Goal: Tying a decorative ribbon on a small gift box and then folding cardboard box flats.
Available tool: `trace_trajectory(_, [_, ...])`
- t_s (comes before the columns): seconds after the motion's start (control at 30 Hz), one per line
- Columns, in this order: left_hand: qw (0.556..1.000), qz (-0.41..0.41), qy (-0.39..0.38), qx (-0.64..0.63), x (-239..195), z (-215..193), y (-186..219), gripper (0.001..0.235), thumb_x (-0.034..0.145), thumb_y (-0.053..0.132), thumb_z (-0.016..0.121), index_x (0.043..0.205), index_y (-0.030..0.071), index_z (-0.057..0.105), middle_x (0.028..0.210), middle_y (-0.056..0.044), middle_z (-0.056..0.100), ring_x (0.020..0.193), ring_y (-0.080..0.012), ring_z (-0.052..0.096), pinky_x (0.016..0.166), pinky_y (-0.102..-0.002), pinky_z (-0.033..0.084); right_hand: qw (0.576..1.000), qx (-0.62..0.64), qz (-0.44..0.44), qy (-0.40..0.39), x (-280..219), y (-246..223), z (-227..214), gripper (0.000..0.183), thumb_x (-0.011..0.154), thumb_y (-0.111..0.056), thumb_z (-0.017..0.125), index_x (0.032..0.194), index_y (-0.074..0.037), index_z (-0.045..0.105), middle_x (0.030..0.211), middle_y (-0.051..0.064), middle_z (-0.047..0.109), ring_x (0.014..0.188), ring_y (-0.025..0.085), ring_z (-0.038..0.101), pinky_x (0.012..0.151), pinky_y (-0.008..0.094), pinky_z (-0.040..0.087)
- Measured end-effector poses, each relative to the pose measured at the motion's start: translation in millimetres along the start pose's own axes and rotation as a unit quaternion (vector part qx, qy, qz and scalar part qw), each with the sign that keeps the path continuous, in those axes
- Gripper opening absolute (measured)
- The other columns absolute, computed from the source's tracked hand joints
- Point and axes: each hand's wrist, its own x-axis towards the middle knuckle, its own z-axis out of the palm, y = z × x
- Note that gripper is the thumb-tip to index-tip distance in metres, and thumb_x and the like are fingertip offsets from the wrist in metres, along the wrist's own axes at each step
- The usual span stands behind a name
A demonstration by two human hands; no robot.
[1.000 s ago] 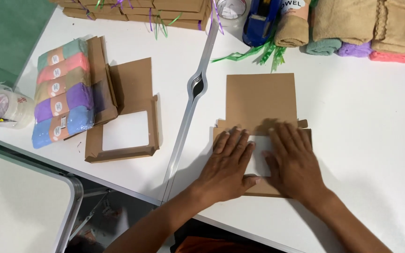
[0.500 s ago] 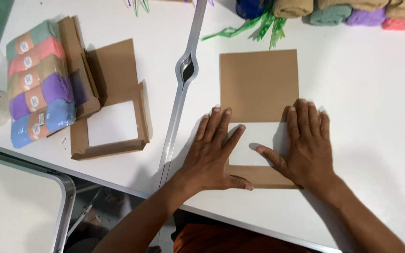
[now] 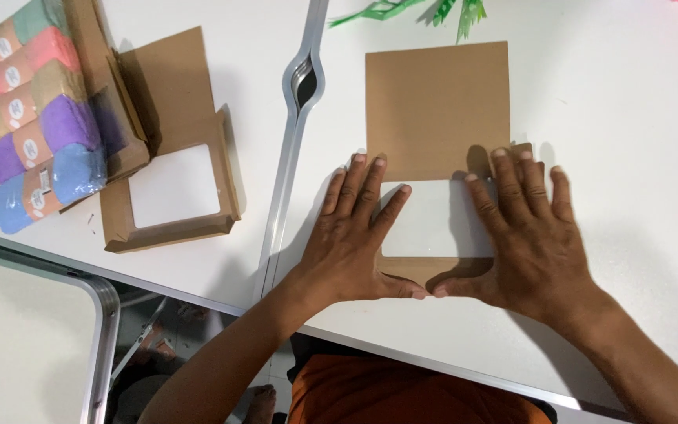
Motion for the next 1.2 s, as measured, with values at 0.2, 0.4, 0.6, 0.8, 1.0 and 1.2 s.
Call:
trace_trajectory(0.2, [1.0, -0.004, 0.003, -0.007, 0.6, 3.1, 0.2, 0.139, 0.069, 0.105, 0.058, 0.166, 0.015, 0.014, 0.172, -0.026, 0.003, 0.161, -0.0453, -0.003, 0.133, -0.056, -0.001, 0.994, 0.032, 0.066, -0.085, -28.1, 28.0, 0.0, 0.15, 0.046, -0.097, 0.052, 0.167, -0.019, 0.011, 0.175, 0.011, -0.003, 0.16, 0.038, 0.0, 0.125, 0.062, 0.003])
trace_trajectory(0.4, [0.999, -0.014, -0.013, -0.03, -3.1, -5.0, -6.0, 0.145, 0.065, 0.103, 0.062, 0.165, 0.009, 0.016, 0.172, -0.022, -0.003, 0.161, -0.0408, -0.005, 0.133, -0.053, -0.002, 0.999, -0.012, 0.034, 0.033, -51.6, 47.0, -5.0, 0.149, 0.046, -0.093, 0.063, 0.163, -0.004, 0.038, 0.17, 0.03, 0.034, 0.15, 0.059, 0.041, 0.116, 0.073, 0.034])
trace_trajectory(0.6, [0.997, -0.066, -0.037, -0.012, -25.7, -8.2, -22.2, 0.153, 0.063, 0.103, 0.062, 0.166, 0.007, 0.004, 0.172, -0.019, -0.009, 0.159, -0.0373, -0.015, 0.13, -0.053, -0.009, 0.994, 0.04, 0.09, -0.048, -53.1, 44.6, -8.6, 0.144, 0.053, -0.091, 0.053, 0.162, -0.001, 0.03, 0.169, 0.034, 0.024, 0.156, 0.053, 0.02, 0.124, 0.067, 0.013])
trace_trajectory(0.8, [0.989, 0.021, 0.142, 0.022, -52.4, 5.8, -22.8, 0.108, 0.092, 0.09, 0.032, 0.165, 0.011, 0.019, 0.172, -0.02, 0.018, 0.162, -0.0442, 0.019, 0.132, -0.066, 0.02, 0.99, 0.024, -0.116, 0.081, -50.8, 27.4, -27.7, 0.109, 0.079, -0.07, 0.074, 0.162, -0.01, 0.035, 0.171, 0.016, 0.032, 0.158, 0.04, 0.036, 0.121, 0.071, 0.038])
trace_trajectory(1.0, [0.971, 0.166, 0.172, -0.021, -56.2, -28.0, 6.5, 0.047, 0.086, 0.043, 0.093, 0.107, 0.007, 0.071, 0.114, -0.011, 0.071, 0.112, -0.0288, 0.065, 0.109, -0.047, 0.045, 0.971, 0.105, -0.193, 0.099, -48.8, 12.3, -24.5, 0.042, 0.087, -0.033, 0.079, 0.112, -0.003, 0.063, 0.12, 0.017, 0.068, 0.12, 0.043, 0.064, 0.1, 0.058, 0.059])
trace_trajectory(1.2, [0.952, 0.169, 0.234, -0.101, -48.3, -9.8, 9.6, 0.017, 0.094, -0.001, 0.08, 0.097, 0.001, 0.064, 0.092, -0.01, 0.063, 0.087, -0.0269, 0.057, 0.084, -0.043, 0.052, 0.973, 0.078, -0.202, 0.079, -71.2, 23.4, -5.6, 0.034, 0.093, 0.001, 0.062, 0.127, 0.003, 0.064, 0.122, 0.018, 0.066, 0.114, 0.04, 0.064, 0.104, 0.053, 0.058])
